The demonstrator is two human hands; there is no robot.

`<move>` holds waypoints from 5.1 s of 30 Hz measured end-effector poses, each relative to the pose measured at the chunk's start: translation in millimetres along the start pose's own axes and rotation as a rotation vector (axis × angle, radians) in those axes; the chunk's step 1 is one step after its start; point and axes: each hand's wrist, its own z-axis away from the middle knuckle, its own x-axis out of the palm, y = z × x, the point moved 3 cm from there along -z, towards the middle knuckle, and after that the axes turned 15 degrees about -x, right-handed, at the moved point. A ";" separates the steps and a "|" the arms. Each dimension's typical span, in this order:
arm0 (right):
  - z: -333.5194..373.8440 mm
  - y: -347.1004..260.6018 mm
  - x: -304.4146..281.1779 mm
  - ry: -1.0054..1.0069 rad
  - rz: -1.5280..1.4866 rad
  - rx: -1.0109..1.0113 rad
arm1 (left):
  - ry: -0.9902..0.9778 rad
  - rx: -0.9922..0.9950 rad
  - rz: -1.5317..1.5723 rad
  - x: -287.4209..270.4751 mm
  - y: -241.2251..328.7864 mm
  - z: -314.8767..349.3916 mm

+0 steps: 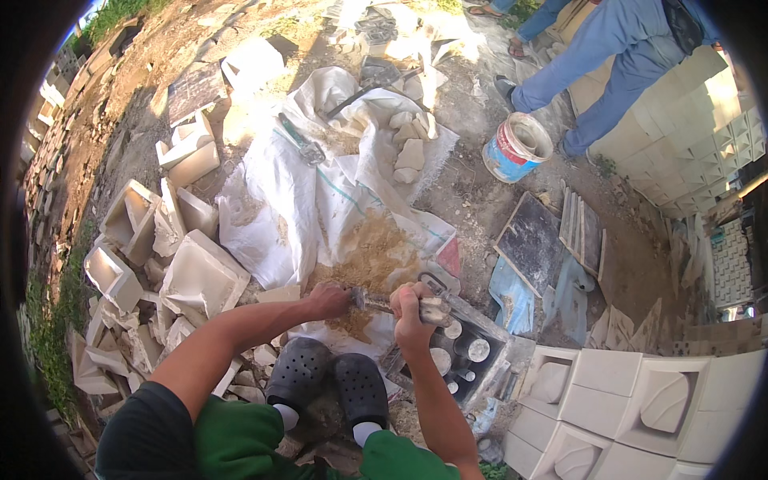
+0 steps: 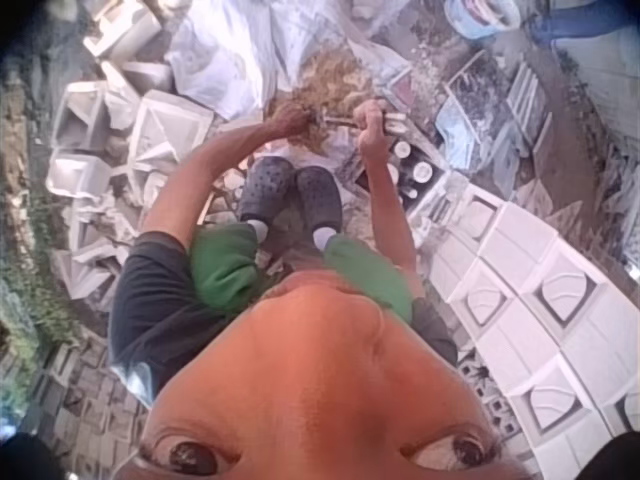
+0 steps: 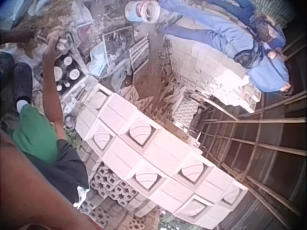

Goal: The person uses a heavy metal tool to crush beige stone-like material on a white sack on the ground.

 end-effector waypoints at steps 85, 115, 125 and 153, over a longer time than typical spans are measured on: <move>-5.1 -6.3 8.8 -0.178 0.098 -0.096 | 0.087 -0.044 0.237 3.3 -22.9 -20.8; -8.1 -9.8 -8.8 -0.112 0.039 -0.110 | -0.029 0.039 0.231 10.3 -2.8 -23.8; -11.2 -14.6 -16.7 -0.087 0.007 -0.100 | 0.177 0.154 0.168 -35.6 -6.4 -23.0; -16.1 -15.2 -18.0 -0.047 -0.002 -0.114 | -0.036 0.081 0.091 9.6 -8.8 -27.5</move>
